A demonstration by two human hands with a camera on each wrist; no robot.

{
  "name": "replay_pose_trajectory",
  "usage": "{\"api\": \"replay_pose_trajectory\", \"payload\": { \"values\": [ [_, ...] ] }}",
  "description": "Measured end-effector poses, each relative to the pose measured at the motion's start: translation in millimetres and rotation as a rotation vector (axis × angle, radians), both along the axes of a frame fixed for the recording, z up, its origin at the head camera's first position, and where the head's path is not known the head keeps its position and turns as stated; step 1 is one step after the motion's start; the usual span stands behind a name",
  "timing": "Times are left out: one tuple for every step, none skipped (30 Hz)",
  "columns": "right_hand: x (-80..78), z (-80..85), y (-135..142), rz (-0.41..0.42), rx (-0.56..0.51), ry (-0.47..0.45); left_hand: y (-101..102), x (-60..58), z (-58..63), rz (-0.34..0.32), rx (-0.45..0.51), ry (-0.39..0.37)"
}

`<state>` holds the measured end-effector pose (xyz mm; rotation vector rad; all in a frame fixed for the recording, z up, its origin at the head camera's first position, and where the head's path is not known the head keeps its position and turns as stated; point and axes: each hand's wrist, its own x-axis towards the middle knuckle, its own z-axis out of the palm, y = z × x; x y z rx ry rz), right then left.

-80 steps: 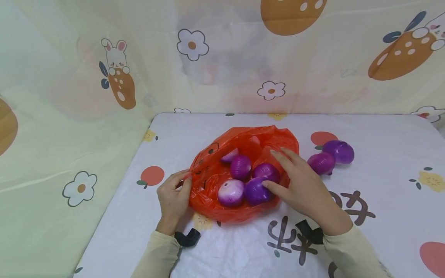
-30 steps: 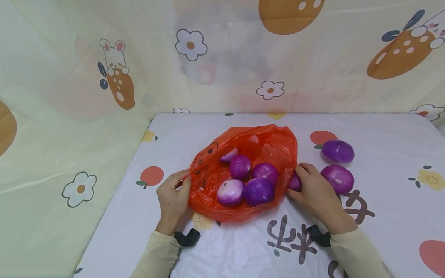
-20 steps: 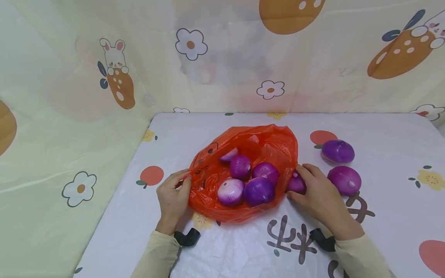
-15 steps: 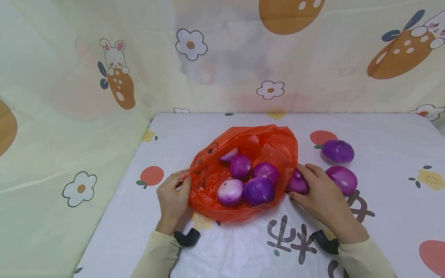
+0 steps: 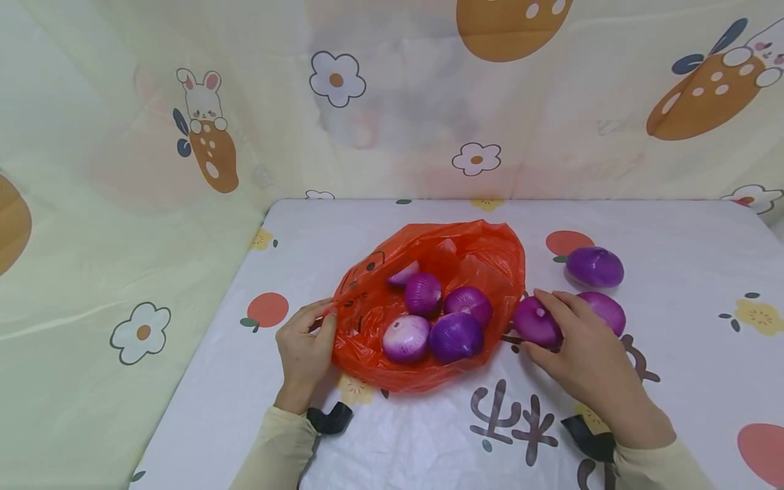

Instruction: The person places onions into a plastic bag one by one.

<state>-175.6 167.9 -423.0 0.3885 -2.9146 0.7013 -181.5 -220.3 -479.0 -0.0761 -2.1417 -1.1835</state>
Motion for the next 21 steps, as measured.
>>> {"api": "replay_pose_trajectory", "payload": {
  "values": [
    [0.9,0.2,0.6,-0.001,-0.004,0.013,0.0,-0.1,-0.1,-0.001,0.0,0.001],
    [1.6,0.4,1.1,-0.001,-0.007,0.025,0.0,-0.2,-0.2,-0.002,0.0,0.002],
    [2.3,0.8,1.3,-0.002,-0.009,0.033,-0.1,-0.2,-0.1,-0.003,-0.001,0.003],
    [2.9,1.1,1.5,-0.001,-0.012,0.042,-0.1,-0.2,-0.1,-0.003,-0.002,0.004],
    [3.5,1.5,1.6,0.0,-0.013,0.053,-0.2,-0.1,-0.1,-0.003,-0.002,0.005],
    [3.9,2.0,1.6,0.003,-0.013,0.063,-0.3,0.0,0.0,-0.004,-0.003,0.006],
    [4.4,2.8,1.5,0.006,-0.015,0.069,-0.3,-0.2,-0.1,-0.004,-0.004,0.007],
    [4.9,3.8,1.3,0.007,-0.015,0.072,-0.3,0.0,0.1,-0.004,-0.005,0.007],
    [5.5,4.7,1.1,0.009,-0.015,0.082,-0.2,0.1,0.3,-0.003,-0.006,0.007],
    [5.9,5.6,1.0,0.011,-0.016,0.093,-0.2,0.2,0.5,-0.003,-0.008,0.007],
    [6.3,6.5,0.7,0.013,-0.018,0.099,0.0,0.5,0.8,-0.003,-0.009,0.005],
    [6.8,7.5,0.5,0.015,-0.018,0.109,0.1,0.7,1.1,-0.002,-0.011,0.004],
    [7.1,8.6,0.1,0.018,-0.022,0.116,0.2,1.0,1.4,-0.001,-0.012,0.002],
    [7.2,9.3,-0.4,0.021,-0.025,0.125,0.2,1.3,1.8,-0.001,-0.012,0.0],
    [7.4,10.0,-0.9,0.025,-0.028,0.137,0.3,1.5,2.0,0.0,-0.013,-0.001],
    [7.5,11.0,-1.4,0.027,-0.031,0.142,0.2,1.6,2.0,0.001,-0.013,-0.002],
    [7.7,11.8,-2.0,0.03,-0.032,0.145,0.2,1.5,1.9,0.0,-0.012,-0.002],
    [7.8,12.7,-2.6,0.032,-0.036,0.151,0.1,1.2,1.7,0.0,-0.012,-0.002],
    [7.7,13.6,-3.3,0.036,-0.043,0.153,0.1,0.9,1.5,0.0,-0.012,-0.001],
    [7.8,14.5,-4.1,0.039,-0.049,0.16,0.0,0.9,1.5,0.0,-0.012,0.0],
    [7.9,15.4,-4.7,0.042,-0.056,0.169,-0.1,0.6,1.3,0.0,-0.013,0.002]
  ]
}}
